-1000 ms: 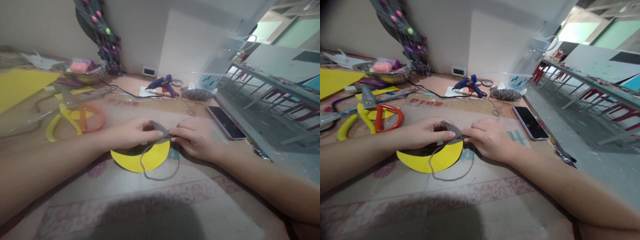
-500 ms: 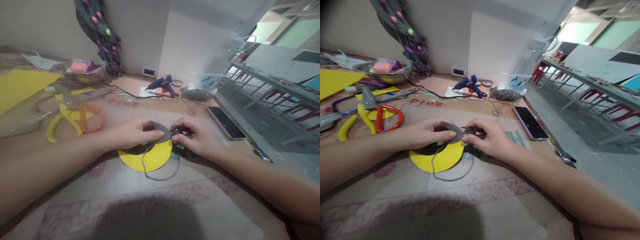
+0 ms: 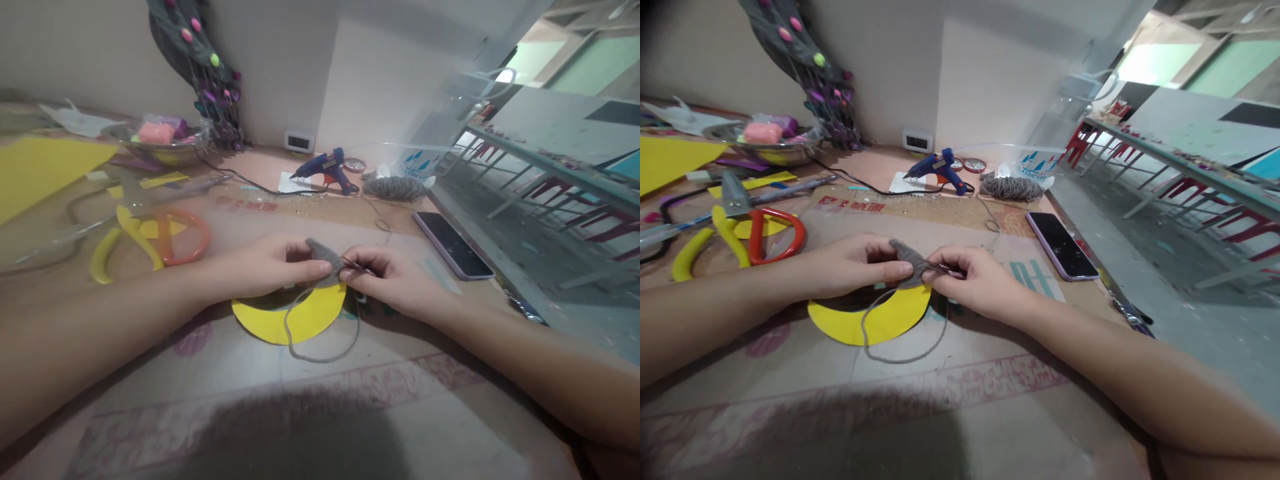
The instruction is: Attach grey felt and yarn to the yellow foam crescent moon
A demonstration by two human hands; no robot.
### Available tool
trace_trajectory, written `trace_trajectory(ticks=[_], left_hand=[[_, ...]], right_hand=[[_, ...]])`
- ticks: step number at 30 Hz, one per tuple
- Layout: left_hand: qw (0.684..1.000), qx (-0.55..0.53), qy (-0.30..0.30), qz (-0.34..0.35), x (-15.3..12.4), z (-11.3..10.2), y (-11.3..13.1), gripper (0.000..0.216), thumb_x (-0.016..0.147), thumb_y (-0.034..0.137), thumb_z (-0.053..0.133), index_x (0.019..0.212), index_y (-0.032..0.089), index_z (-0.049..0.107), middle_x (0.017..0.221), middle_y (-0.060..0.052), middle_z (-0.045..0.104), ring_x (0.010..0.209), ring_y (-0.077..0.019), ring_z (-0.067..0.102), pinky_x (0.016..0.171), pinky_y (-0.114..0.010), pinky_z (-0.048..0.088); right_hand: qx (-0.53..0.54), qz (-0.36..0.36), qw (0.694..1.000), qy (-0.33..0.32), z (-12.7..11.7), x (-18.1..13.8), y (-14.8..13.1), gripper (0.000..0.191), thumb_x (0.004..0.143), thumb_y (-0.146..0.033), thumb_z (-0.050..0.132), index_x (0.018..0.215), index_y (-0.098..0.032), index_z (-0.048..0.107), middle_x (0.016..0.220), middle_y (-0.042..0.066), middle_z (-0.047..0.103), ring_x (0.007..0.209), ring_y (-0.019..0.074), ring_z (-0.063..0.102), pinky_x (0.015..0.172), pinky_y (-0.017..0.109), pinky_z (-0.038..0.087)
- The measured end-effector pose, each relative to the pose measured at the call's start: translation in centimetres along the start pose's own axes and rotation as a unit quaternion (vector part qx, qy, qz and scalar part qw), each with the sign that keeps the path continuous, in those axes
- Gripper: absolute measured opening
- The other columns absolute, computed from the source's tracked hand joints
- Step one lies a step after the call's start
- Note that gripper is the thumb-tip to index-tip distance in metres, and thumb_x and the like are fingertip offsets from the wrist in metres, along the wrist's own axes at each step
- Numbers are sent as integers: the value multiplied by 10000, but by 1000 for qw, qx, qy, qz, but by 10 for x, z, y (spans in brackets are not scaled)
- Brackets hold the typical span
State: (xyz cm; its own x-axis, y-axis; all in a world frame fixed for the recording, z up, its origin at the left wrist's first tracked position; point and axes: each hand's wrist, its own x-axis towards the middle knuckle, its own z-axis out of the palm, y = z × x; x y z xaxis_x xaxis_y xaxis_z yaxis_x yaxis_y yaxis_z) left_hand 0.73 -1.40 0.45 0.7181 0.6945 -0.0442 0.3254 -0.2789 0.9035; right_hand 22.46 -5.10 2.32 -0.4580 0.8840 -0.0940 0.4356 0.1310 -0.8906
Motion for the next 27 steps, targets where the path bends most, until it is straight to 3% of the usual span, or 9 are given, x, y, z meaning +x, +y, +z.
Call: trace_trajectory(ticks=[11, 27], left_hand=[[999, -52, 5, 3, 3, -1, -5, 355, 859, 513, 569, 833, 161, 615, 708, 19, 555, 631, -105, 486, 578, -225, 400], [999, -43, 5, -7, 3, -4, -9, 333, 862, 475, 569, 783, 161, 649, 683, 11, 594, 617, -110, 512, 591, -233, 431]], right_hand=[[24, -10, 1000, -1, 0, 0, 2, 225, 810, -371, 651, 760, -164, 581, 562, -65, 499, 440, 51, 433, 427, 195, 327], [47, -66, 997, -6, -1, -2, 2, 94, 826, -259, 625, 827, -168, 607, 657, -52, 531, 521, 55, 422, 488, 197, 357]])
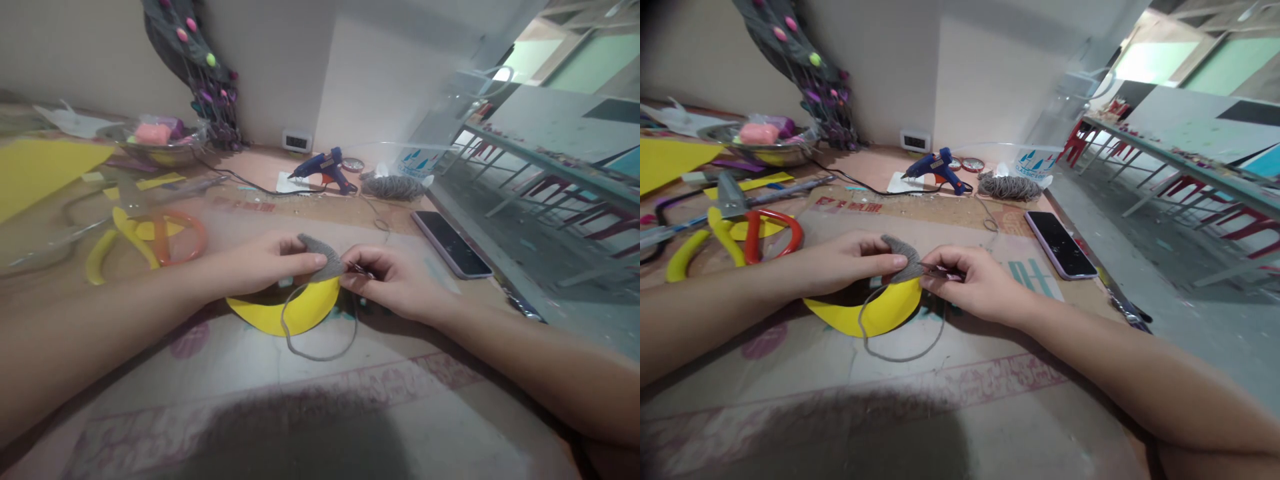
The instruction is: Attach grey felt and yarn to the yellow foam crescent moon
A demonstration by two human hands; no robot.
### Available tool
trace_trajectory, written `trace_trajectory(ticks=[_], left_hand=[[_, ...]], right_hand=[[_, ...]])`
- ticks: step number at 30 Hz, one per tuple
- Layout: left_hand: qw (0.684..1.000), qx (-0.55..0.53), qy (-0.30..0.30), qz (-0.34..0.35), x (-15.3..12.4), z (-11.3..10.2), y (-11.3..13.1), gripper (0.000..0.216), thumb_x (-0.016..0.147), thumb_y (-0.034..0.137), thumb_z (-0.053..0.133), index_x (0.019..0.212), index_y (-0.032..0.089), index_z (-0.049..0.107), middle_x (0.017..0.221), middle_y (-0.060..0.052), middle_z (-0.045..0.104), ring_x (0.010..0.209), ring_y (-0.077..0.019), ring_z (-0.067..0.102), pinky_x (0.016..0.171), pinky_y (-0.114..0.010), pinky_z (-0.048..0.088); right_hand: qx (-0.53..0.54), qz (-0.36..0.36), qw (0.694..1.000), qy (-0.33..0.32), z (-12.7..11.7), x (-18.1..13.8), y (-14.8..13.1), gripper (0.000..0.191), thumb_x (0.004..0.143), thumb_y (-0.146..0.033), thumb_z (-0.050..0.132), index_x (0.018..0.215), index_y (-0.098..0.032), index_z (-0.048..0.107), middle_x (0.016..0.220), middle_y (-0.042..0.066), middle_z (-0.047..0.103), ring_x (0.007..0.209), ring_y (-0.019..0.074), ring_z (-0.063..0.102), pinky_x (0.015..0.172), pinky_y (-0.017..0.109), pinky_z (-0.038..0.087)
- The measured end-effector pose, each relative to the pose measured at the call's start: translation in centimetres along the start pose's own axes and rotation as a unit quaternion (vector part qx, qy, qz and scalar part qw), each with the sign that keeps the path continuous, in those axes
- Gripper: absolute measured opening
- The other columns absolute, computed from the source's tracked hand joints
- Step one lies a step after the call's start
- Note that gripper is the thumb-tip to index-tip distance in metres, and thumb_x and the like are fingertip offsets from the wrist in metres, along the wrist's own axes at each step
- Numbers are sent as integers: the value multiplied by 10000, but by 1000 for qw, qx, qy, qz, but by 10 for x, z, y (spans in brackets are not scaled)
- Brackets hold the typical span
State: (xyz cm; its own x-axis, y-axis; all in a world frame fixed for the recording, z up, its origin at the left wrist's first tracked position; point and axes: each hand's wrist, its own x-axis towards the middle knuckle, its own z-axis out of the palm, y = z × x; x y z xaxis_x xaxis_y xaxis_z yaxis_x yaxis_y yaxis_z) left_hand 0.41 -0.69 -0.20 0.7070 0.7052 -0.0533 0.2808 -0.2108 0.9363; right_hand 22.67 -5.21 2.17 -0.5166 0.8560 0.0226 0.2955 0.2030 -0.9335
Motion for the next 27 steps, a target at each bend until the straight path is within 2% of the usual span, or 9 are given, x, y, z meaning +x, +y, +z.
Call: trace_trajectory(ticks=[3, 9, 13, 16, 19, 22, 27], left_hand=[[1000, 16, 8, -9, -1, -1, 1, 359, 852, 493, 564, 742, 162, 650, 663, 3, 598, 616, -122, 527, 587, -242, 439], [999, 38, 0, -16, -2, -1, 8, 334, 831, 494, 595, 898, 186, 703, 823, -15, 700, 718, -150, 603, 620, -233, 463], [999, 48, -11, 7, -1, 0, 10, 287, 856, 444, 573, 920, 202, 713, 853, -2, 714, 722, -137, 606, 636, -218, 458], [999, 38, -13, 34, -1, 0, 11, 233, 853, 386, 577, 949, 219, 708, 895, 9, 716, 773, -139, 615, 694, -218, 470], [999, 37, -13, 37, -1, 0, 12, 222, 847, 369, 573, 930, 210, 704, 869, 8, 709, 772, -143, 613, 705, -221, 474], [999, 36, -11, 36, -2, 0, 12, 221, 847, 367, 567, 909, 199, 697, 851, 5, 700, 771, -145, 609, 709, -222, 472], [999, 22, -12, 31, -3, 1, 12, 224, 849, 376, 576, 898, 191, 692, 818, 6, 687, 741, -138, 595, 685, -219, 468]], right_hand=[[-6, 2, 1000, 2, 1, 0, 1, 118, 826, -283, 629, 833, -167, 610, 678, -41, 549, 534, 59, 432, 488, 201, 357], [-47, 2, 999, 24, 3, 1, 4, 113, 839, -286, 610, 820, -175, 600, 668, -42, 549, 546, 67, 457, 519, 207, 378], [-144, -64, 987, 28, -3, -1, 3, 197, 858, -348, 610, 941, -170, 602, 798, 3, 621, 662, 107, 542, 589, 226, 427], [-268, -172, 947, 39, -11, -2, 2, 256, 923, -375, 525, 1039, -155, 584, 914, 58, 653, 753, 143, 575, 648, 258, 442], [-371, -256, 892, 36, -15, -1, 4, 275, 973, -342, 435, 1062, -144, 603, 886, 78, 659, 753, 164, 572, 673, 287, 427], [-426, -289, 856, 46, -17, 0, 6, 303, 987, -324, 422, 1031, -127, 647, 787, 72, 647, 698, 167, 553, 653, 291, 399], [-466, -316, 824, 62, -18, 1, 10, 263, 963, -296, 488, 1018, -115, 671, 767, 77, 652, 685, 165, 544, 624, 284, 379]])
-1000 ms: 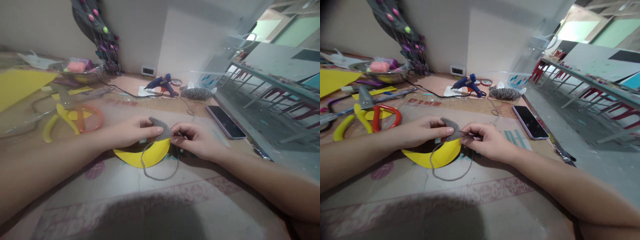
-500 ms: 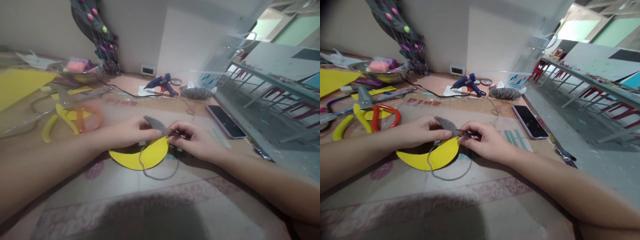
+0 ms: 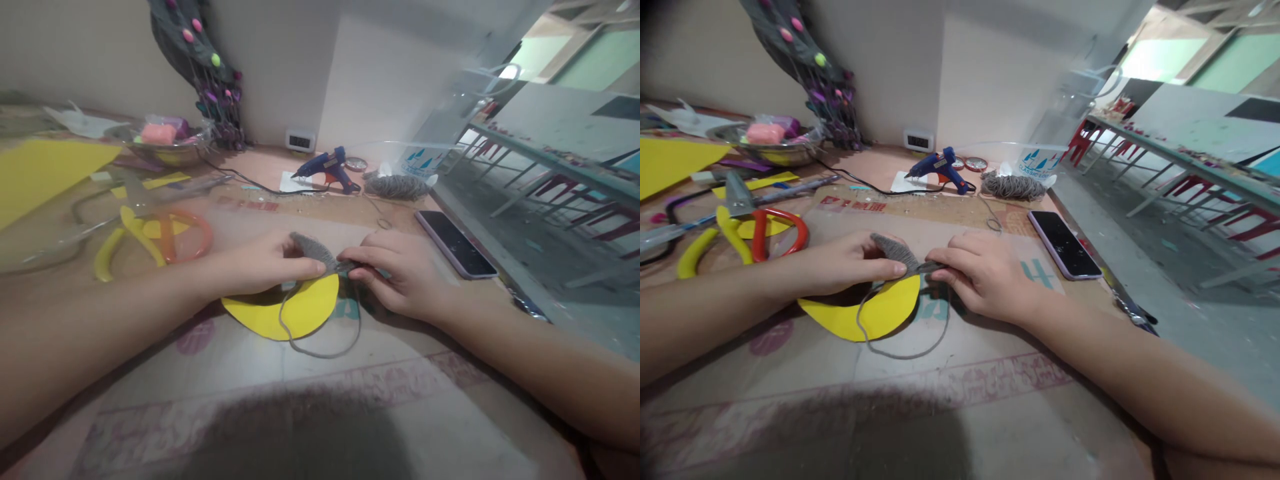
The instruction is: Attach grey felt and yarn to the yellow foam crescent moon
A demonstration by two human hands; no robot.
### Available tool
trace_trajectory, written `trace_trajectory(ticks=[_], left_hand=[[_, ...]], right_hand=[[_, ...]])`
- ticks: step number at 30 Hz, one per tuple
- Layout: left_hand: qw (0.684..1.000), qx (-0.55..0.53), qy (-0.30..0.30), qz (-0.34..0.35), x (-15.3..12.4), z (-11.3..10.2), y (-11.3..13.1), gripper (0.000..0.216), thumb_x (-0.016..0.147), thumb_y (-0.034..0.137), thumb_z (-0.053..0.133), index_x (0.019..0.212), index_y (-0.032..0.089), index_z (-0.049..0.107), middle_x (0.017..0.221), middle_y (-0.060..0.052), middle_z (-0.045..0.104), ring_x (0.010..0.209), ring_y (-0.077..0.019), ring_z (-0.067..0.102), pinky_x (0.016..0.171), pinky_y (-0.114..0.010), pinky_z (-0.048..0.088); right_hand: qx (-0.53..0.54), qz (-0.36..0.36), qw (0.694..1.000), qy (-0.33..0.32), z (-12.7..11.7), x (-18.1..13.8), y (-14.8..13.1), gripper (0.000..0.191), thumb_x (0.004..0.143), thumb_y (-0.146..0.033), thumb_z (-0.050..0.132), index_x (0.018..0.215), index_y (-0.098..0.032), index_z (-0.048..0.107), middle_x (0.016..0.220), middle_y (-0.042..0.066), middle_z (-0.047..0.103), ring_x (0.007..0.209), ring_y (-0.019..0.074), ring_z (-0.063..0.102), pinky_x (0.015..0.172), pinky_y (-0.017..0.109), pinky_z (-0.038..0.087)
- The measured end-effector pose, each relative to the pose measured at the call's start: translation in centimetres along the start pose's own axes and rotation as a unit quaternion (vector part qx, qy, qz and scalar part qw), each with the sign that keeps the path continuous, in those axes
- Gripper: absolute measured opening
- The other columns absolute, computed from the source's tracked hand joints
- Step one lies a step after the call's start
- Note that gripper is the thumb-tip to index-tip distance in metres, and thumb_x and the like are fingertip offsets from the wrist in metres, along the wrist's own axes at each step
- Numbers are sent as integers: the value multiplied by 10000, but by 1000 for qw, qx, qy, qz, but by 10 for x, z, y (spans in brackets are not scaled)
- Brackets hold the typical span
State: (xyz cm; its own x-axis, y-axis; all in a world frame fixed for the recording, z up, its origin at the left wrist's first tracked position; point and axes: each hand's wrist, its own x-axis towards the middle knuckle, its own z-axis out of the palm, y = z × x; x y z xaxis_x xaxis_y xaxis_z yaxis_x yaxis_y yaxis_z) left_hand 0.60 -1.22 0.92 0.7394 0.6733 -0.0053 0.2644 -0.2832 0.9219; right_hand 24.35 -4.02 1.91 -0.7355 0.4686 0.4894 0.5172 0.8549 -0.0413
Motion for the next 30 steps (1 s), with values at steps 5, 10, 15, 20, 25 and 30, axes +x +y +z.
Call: trace_trajectory(ticks=[5, 10, 15, 20, 25, 30], left_hand=[[1000, 0, 2, -3, -1, 0, 0, 232, 850, 385, 582, 896, 185, 692, 814, 3, 679, 754, -138, 591, 692, -220, 472], [1000, 5, 2, -5, 0, -1, -2, 232, 843, 389, 583, 879, 187, 692, 828, -4, 688, 764, -148, 594, 690, -226, 476], [1000, -3, -1, 0, 0, 0, -1, 230, 849, 381, 575, 876, 181, 685, 826, 0, 683, 759, -143, 593, 696, -227, 476], [1000, 0, -6, -4, 1, 0, -1, 234, 850, 376, 572, 885, 173, 681, 819, -5, 675, 750, -143, 587, 683, -224, 472], [1000, -14, -8, -1, 1, 0, -3, 214, 856, 377, 581, 857, 178, 660, 810, 9, 661, 747, -131, 576, 689, -217, 466], [1000, -14, -6, -4, 0, 0, -1, 219, 847, 376, 585, 847, 177, 676, 812, 7, 675, 748, -136, 584, 681, -219, 470]], right_hand=[[-29, -21, 999, -3, -2, 2, -2, 253, 960, -285, 489, 1025, -118, 668, 755, 71, 646, 661, 159, 535, 617, 287, 376], [-50, -22, 998, -15, -5, 4, -4, 258, 970, -282, 463, 1011, -124, 662, 737, 65, 636, 653, 157, 529, 608, 285, 364], [-49, -18, 998, -25, -4, 4, -2, 254, 968, -273, 466, 1016, -117, 660, 736, 66, 634, 659, 159, 536, 606, 288, 356], [-59, -30, 998, -25, -3, 3, 0, 268, 978, -301, 449, 1009, -136, 658, 739, 60, 636, 655, 157, 534, 611, 293, 349], [-76, -40, 996, -19, -4, 4, 1, 272, 975, -295, 455, 990, -126, 668, 730, 66, 633, 646, 162, 519, 607, 301, 340], [-82, -43, 995, -25, -4, 4, 0, 261, 975, -271, 454, 983, -122, 668, 717, 57, 628, 638, 157, 526, 597, 304, 324]])
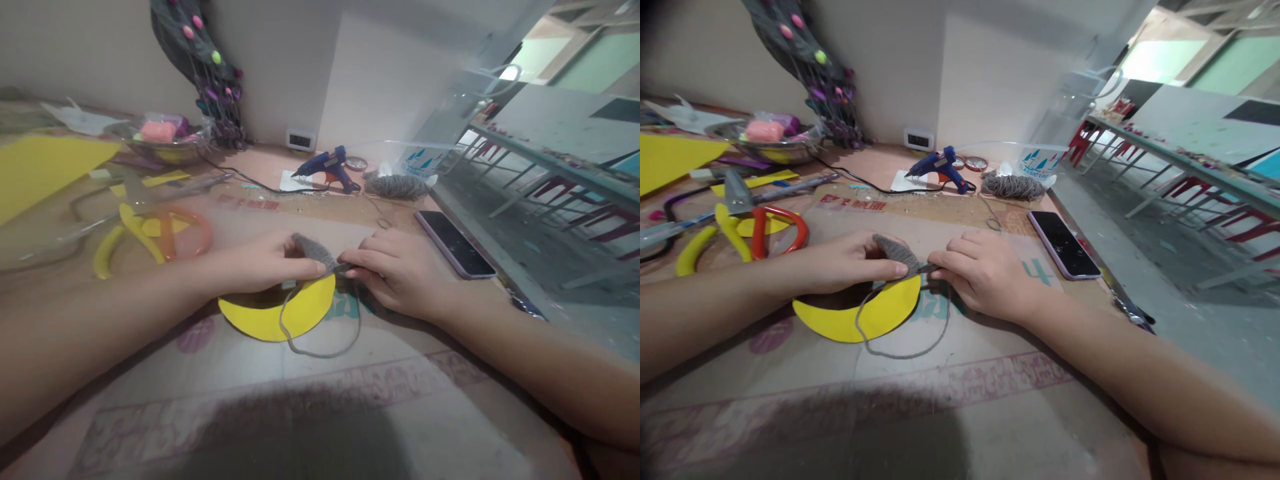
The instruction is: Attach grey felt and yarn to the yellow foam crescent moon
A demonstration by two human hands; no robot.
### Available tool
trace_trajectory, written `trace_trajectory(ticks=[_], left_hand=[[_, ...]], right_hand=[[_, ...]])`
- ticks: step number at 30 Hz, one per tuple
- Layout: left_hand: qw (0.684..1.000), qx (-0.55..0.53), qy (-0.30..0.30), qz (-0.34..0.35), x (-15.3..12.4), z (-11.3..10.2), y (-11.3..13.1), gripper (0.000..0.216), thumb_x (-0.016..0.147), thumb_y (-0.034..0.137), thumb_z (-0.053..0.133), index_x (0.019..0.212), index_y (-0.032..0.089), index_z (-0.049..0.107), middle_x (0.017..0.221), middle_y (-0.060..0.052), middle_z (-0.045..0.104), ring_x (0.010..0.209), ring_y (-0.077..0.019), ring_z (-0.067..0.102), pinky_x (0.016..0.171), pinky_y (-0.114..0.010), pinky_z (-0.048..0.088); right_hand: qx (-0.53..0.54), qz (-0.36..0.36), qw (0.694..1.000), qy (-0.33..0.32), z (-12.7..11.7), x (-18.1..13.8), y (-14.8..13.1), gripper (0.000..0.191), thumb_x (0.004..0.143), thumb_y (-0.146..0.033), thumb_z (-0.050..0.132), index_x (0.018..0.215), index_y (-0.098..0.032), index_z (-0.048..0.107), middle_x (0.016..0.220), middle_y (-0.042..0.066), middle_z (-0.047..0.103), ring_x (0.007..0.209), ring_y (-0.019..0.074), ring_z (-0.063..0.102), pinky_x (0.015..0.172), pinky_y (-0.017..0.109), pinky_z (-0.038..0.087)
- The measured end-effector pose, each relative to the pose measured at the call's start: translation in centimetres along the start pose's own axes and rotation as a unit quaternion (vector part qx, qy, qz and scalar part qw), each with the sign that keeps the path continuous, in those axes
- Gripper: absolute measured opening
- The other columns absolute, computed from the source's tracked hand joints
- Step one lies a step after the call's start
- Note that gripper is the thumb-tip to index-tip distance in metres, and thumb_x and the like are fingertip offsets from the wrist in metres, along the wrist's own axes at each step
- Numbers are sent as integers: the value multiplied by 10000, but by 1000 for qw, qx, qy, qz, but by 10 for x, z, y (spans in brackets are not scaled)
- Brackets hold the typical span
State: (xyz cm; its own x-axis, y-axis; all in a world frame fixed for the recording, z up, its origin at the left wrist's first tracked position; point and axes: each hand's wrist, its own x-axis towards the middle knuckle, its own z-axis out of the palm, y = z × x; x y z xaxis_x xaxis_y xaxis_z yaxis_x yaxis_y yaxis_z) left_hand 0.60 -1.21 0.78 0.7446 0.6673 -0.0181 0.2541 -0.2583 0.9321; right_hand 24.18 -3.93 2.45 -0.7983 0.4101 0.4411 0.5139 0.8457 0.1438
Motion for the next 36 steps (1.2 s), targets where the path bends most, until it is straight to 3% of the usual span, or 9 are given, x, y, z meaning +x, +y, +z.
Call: trace_trajectory(ticks=[8, 19, 24, 31, 36], left_hand=[[1000, -16, 2, -23, 0, -2, -3, 244, 855, 369, 561, 880, 170, 699, 876, -22, 711, 771, -159, 612, 669, -236, 491], [999, -29, -1, -25, -1, 1, 0, 210, 853, 342, 545, 840, 163, 653, 752, 2, 642, 687, -131, 566, 608, -217, 458], [1000, -12, 3, -29, -1, 2, 1, 224, 844, 356, 540, 804, 162, 645, 750, -6, 643, 689, -142, 574, 615, -231, 461], [999, 26, 10, -46, -2, -2, -4, 286, 825, 412, 549, 711, 159, 621, 588, 7, 555, 558, -133, 514, 539, -241, 438], [999, 27, 6, -41, -2, -1, -3, 291, 825, 418, 540, 730, 160, 631, 622, -1, 571, 590, -142, 531, 569, -254, 457]], right_hand=[[-2, -4, 1000, 10, 2, -1, 1, 251, 979, -255, 448, 990, -134, 667, 715, 53, 641, 630, 148, 535, 593, 291, 342], [59, 16, 998, 13, 3, -2, 1, 257, 965, -271, 483, 999, -93, 666, 728, 72, 639, 657, 156, 548, 607, 282, 364], [55, 15, 998, 11, 3, -2, 1, 255, 964, -271, 483, 1003, -100, 668, 722, 65, 632, 656, 156, 539, 612, 280, 367], [28, -2, 1000, 10, 2, -2, -1, 254, 956, -271, 499, 996, -96, 679, 725, 65, 637, 642, 156, 532, 592, 288, 345], [34, -5, 999, 14, 3, -1, 0, 264, 963, -259, 491, 974, -84, 688, 706, 67, 634, 636, 156, 532, 589, 289, 347]])
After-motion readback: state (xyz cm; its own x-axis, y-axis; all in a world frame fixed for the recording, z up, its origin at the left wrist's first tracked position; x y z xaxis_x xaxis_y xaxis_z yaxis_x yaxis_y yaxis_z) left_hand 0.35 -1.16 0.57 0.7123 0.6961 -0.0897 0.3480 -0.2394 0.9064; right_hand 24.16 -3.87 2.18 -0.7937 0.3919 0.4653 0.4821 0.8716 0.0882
